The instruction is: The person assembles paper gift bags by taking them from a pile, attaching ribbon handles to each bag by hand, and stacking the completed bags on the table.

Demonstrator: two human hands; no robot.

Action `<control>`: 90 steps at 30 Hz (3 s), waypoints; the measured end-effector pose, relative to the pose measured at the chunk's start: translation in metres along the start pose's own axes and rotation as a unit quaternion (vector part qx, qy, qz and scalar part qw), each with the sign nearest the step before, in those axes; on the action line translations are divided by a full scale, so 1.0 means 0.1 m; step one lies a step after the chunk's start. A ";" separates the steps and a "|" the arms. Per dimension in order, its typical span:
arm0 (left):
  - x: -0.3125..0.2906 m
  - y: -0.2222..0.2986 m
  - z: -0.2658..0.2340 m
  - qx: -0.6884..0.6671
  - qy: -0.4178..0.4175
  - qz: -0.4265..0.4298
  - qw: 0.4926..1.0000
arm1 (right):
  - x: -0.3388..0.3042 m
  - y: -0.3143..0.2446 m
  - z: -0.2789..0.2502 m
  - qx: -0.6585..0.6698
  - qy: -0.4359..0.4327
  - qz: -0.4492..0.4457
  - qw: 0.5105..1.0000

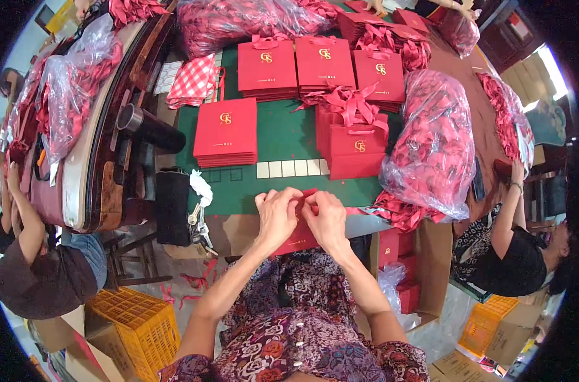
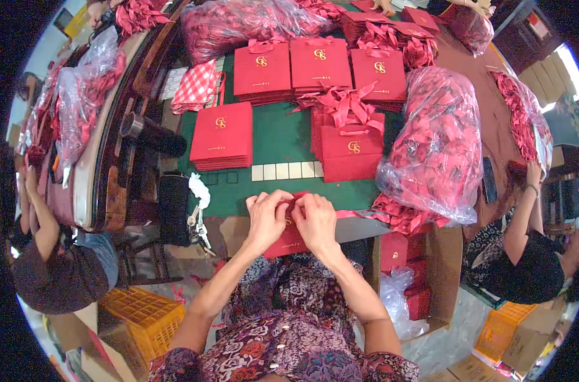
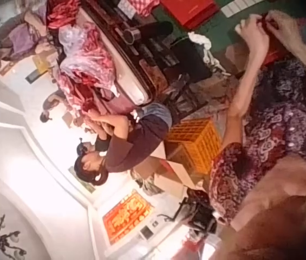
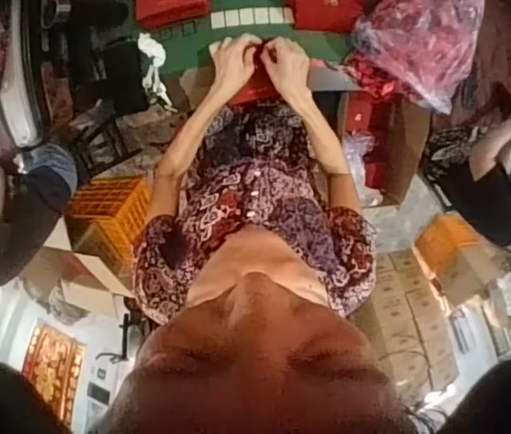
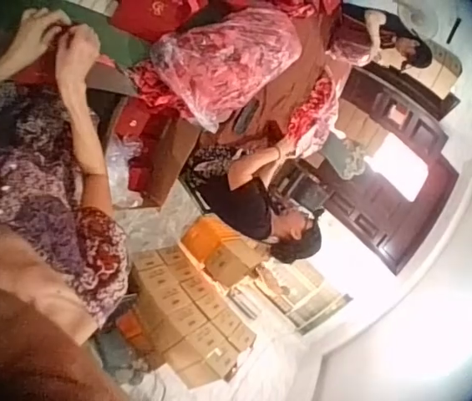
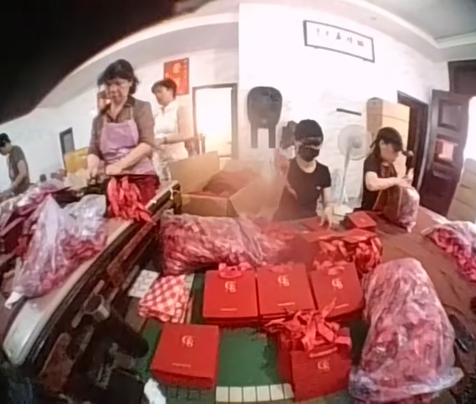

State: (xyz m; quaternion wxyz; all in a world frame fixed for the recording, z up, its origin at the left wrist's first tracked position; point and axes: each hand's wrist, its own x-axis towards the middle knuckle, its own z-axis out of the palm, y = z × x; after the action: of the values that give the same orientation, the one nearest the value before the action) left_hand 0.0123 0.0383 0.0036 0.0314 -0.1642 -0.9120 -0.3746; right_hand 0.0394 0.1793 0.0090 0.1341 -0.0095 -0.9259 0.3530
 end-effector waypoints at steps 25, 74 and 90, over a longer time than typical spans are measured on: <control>0.05 -0.10 -0.05 -0.026 -0.028 -0.021 0.999 | 0.07 -0.01 -0.24 0.107 -0.033 -0.011 0.994; 0.13 0.11 0.05 -0.050 0.113 0.046 0.991 | 0.21 0.14 -0.47 0.276 -0.170 0.127 0.937; -0.60 -0.05 -0.18 -0.313 -0.147 -0.149 0.926 | 0.14 0.47 -0.34 0.188 -0.110 0.173 0.961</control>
State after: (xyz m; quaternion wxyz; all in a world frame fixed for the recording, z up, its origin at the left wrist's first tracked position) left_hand 0.0659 0.0058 0.0027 -0.2126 -0.0812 -0.7569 -0.6126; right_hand 0.0304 0.2388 0.0057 -0.0318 -0.1050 -0.8361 0.5374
